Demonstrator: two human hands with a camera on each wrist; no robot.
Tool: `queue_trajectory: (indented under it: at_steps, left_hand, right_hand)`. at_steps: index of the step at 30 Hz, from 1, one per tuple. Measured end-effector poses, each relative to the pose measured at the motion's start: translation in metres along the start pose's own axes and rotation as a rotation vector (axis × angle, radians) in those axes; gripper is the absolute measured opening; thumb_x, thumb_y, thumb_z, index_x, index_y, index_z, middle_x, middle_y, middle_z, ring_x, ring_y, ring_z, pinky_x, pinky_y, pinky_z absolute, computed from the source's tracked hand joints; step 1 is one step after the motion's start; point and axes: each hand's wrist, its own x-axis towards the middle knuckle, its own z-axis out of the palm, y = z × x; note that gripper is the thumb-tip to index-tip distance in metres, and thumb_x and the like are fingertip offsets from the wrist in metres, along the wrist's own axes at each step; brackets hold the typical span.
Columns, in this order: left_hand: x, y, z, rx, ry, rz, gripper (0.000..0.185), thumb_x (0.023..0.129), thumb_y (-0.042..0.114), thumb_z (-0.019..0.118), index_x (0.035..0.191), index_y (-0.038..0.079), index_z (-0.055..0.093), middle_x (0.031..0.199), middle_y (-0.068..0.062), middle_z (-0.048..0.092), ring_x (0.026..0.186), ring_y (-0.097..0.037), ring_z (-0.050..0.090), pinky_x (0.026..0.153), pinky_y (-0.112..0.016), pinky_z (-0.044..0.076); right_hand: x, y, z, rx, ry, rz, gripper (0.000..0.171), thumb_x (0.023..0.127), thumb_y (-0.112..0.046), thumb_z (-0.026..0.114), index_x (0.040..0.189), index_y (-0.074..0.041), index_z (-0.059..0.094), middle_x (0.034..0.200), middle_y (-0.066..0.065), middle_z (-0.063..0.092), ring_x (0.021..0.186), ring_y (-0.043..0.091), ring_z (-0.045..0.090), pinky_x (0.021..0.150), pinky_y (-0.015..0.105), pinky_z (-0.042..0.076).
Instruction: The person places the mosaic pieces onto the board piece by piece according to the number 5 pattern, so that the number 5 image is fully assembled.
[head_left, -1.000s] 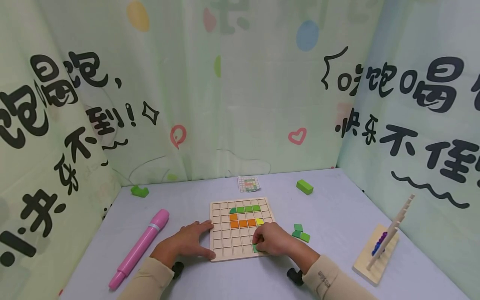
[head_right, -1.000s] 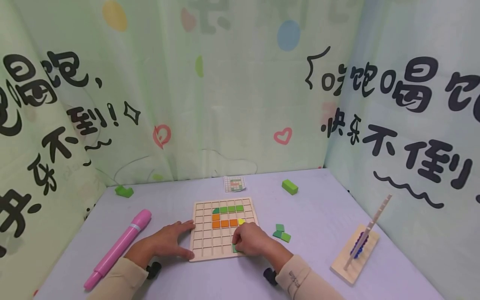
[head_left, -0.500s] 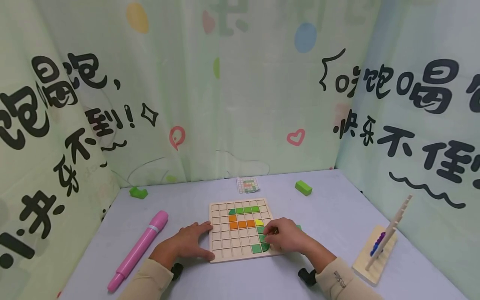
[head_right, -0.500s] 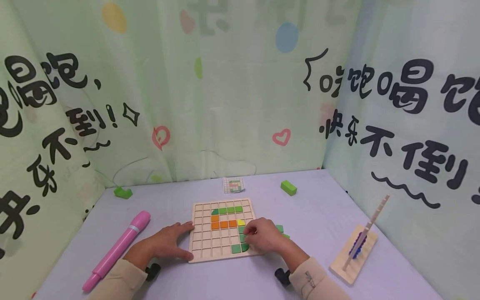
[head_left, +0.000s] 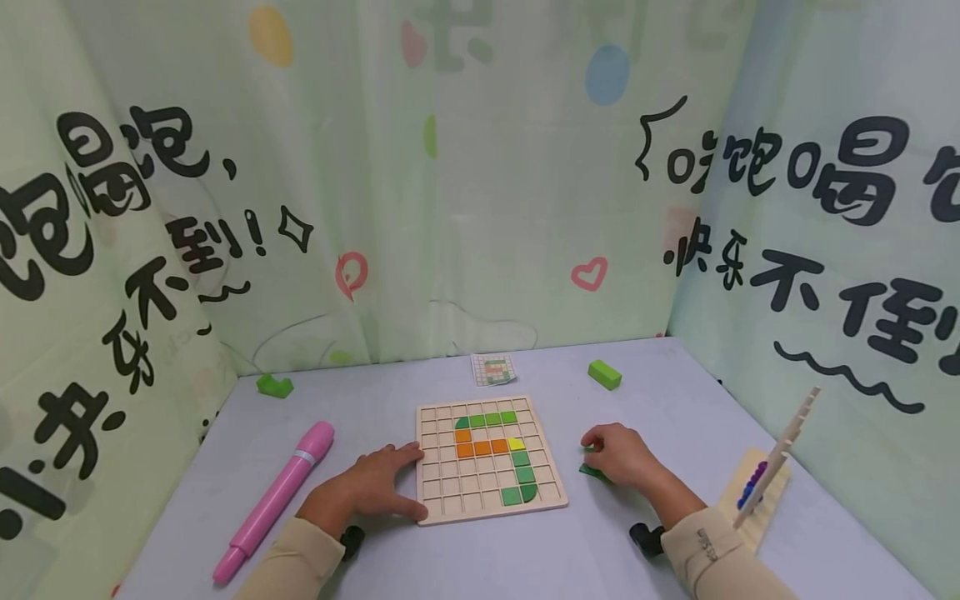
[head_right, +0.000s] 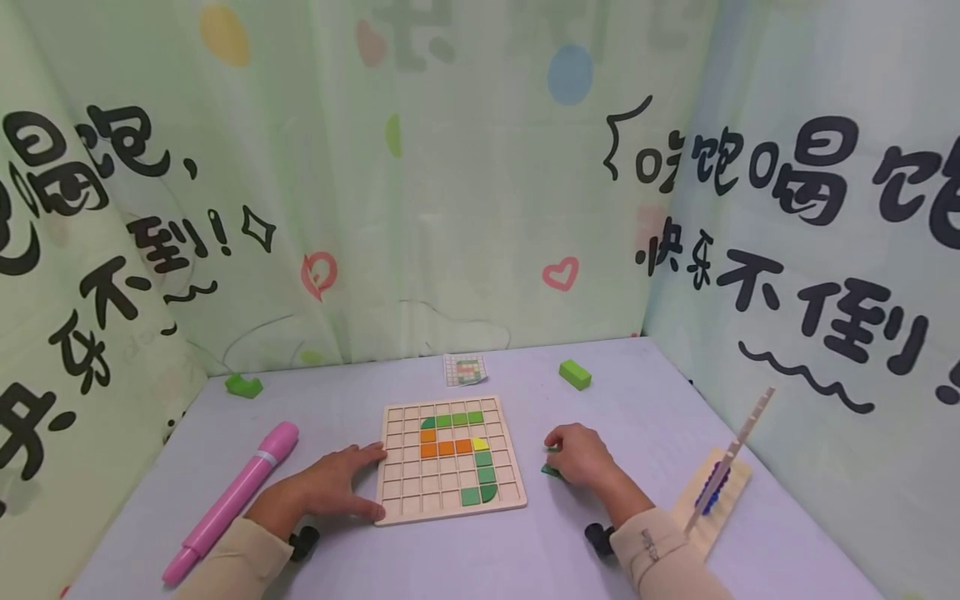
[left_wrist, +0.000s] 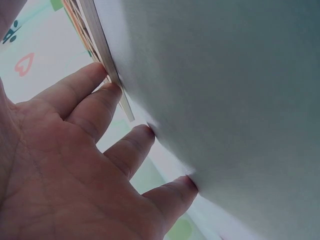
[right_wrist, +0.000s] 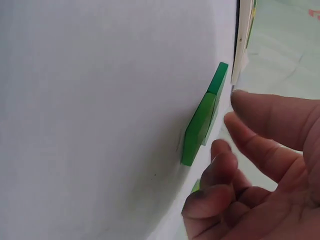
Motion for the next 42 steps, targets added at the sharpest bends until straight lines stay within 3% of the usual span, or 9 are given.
queue_trajectory:
  at_steps: [4, 9, 20, 29, 35, 42]
  left_hand:
    - [-0.001, 0.000, -0.001, 0.000, 0.005, -0.004, 0.095, 0.072, 0.048, 0.092, 0.153, 0.020, 0.052, 0.164, -0.002, 0.043, 0.151, -0.047, 0.033, 0.117, -0.069, 0.032]
    - [-0.002, -0.001, -0.001, 0.004, 0.011, 0.000, 0.093, 0.072, 0.047, 0.092, 0.152, 0.020, 0.052, 0.164, -0.001, 0.043, 0.151, -0.047, 0.034, 0.117, -0.069, 0.032]
    - [0.001, -0.005, 0.003, -0.004, 0.016, 0.003, 0.095, 0.072, 0.050, 0.092, 0.153, 0.020, 0.052, 0.164, 0.000, 0.043, 0.151, -0.046, 0.034, 0.117, -0.068, 0.033]
    - [0.001, -0.003, 0.002, 0.000, 0.015, -0.004, 0.095, 0.072, 0.049, 0.092, 0.153, 0.020, 0.052, 0.165, 0.001, 0.043, 0.152, -0.045, 0.033, 0.117, -0.068, 0.032]
    - [0.001, -0.003, 0.002, -0.007, 0.011, -0.005, 0.095, 0.072, 0.049, 0.092, 0.153, 0.020, 0.052, 0.165, 0.000, 0.043, 0.152, -0.045, 0.032, 0.118, -0.068, 0.031]
    - [0.002, -0.003, 0.002, -0.002, 0.012, 0.006, 0.095, 0.072, 0.049, 0.092, 0.153, 0.020, 0.052, 0.164, 0.000, 0.043, 0.152, -0.046, 0.033, 0.117, -0.069, 0.031]
  right_hand:
    - [0.003, 0.005, -0.002, -0.057, -0.007, 0.018, 0.024, 0.091, -0.006, 0.069, 0.114, 0.001, 0.073, 0.102, 0.012, 0.067, 0.091, 0.024, 0.058, 0.085, 0.046, 0.054]
    - [0.004, 0.005, -0.003, -0.086, -0.020, 0.047, 0.025, 0.091, -0.007, 0.069, 0.114, 0.001, 0.074, 0.097, 0.010, 0.066, 0.086, 0.023, 0.057, 0.078, 0.041, 0.053]
    - [0.005, 0.005, -0.004, -0.071, -0.022, 0.115, 0.015, 0.090, -0.006, 0.070, 0.102, -0.001, 0.066, 0.089, 0.008, 0.060, 0.081, 0.023, 0.055, 0.068, 0.034, 0.049]
    - [0.004, 0.006, -0.004, -0.042, 0.002, 0.106, 0.010, 0.089, -0.005, 0.071, 0.097, -0.003, 0.064, 0.086, 0.007, 0.060, 0.078, 0.022, 0.055, 0.065, 0.031, 0.047]
    - [0.003, 0.003, -0.004, 0.009, 0.004, 0.087, 0.009, 0.091, -0.005, 0.068, 0.099, -0.002, 0.064, 0.087, 0.007, 0.060, 0.080, 0.022, 0.056, 0.065, 0.031, 0.048]
    - [0.000, -0.016, -0.003, 0.155, -0.001, 0.067, 0.010, 0.093, -0.004, 0.069, 0.101, -0.003, 0.063, 0.089, 0.007, 0.060, 0.082, 0.021, 0.055, 0.065, 0.031, 0.047]
